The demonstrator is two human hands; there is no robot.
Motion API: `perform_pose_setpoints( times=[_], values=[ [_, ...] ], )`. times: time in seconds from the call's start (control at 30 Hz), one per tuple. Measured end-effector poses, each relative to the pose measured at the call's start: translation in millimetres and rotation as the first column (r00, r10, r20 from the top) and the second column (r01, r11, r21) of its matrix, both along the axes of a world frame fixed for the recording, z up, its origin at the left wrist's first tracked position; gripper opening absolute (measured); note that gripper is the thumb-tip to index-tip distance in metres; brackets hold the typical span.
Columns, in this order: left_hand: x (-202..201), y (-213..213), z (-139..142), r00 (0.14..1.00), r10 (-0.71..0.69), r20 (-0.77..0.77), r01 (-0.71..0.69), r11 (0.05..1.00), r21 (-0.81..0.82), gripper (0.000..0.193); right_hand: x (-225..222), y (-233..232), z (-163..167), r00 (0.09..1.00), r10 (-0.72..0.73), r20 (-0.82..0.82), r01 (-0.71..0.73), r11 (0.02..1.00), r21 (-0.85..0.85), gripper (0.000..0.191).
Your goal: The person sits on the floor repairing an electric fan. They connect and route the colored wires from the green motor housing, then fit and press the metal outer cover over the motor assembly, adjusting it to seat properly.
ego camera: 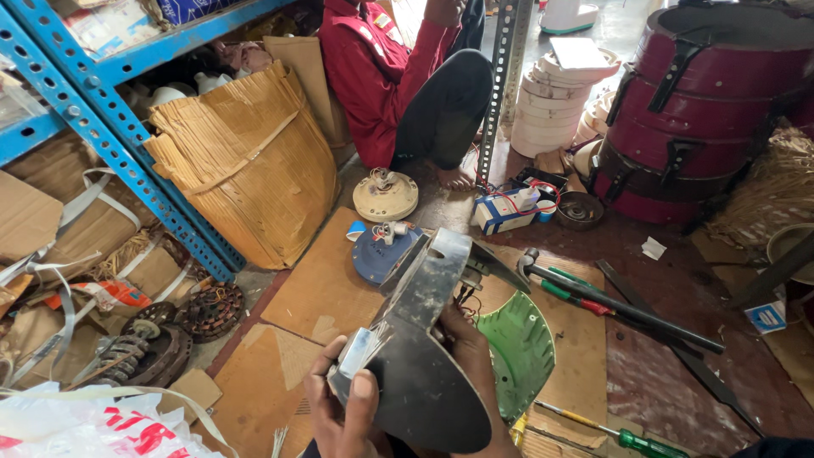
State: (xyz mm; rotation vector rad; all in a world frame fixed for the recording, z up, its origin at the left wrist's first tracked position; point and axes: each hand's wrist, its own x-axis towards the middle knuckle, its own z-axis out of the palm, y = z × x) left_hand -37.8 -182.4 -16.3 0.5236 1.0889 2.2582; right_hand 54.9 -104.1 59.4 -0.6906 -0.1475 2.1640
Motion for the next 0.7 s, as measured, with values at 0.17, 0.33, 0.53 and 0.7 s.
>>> perform_pose_setpoints(
  times=[0.17, 0.33, 0.53, 0.7],
  values=[
    [5, 3, 2, 0.999, 0.034, -0.018, -0.033, 0.999, 0.038, 0.074, 3, 4, 4, 0.998, 0.035, -0.05, -0.032, 0.997, 0.066, 0.028],
    [5, 3, 5, 0.998, 0.053, 0.039, -0.053, 0.998, 0.013, 0.068, 4, 10, -15, 0.999, 0.021, -0.041, -0.019, 0.998, 0.064, 0.027],
    [8, 2, 7, 0.989, 0.107, 0.105, -0.104, 0.994, -0.039, 0.062, 19, 15, -46, 0.938, 0.151, -0.312, -0.045, 0.946, 0.321, 0.014],
    [13, 0, 14, 0.99, 0.05, 0.133, -0.049, 0.999, -0.008, 0.064, 18, -5, -7, 0.992, -0.007, 0.127, 0.0, 0.998, 0.056, 0.043]
  ],
)
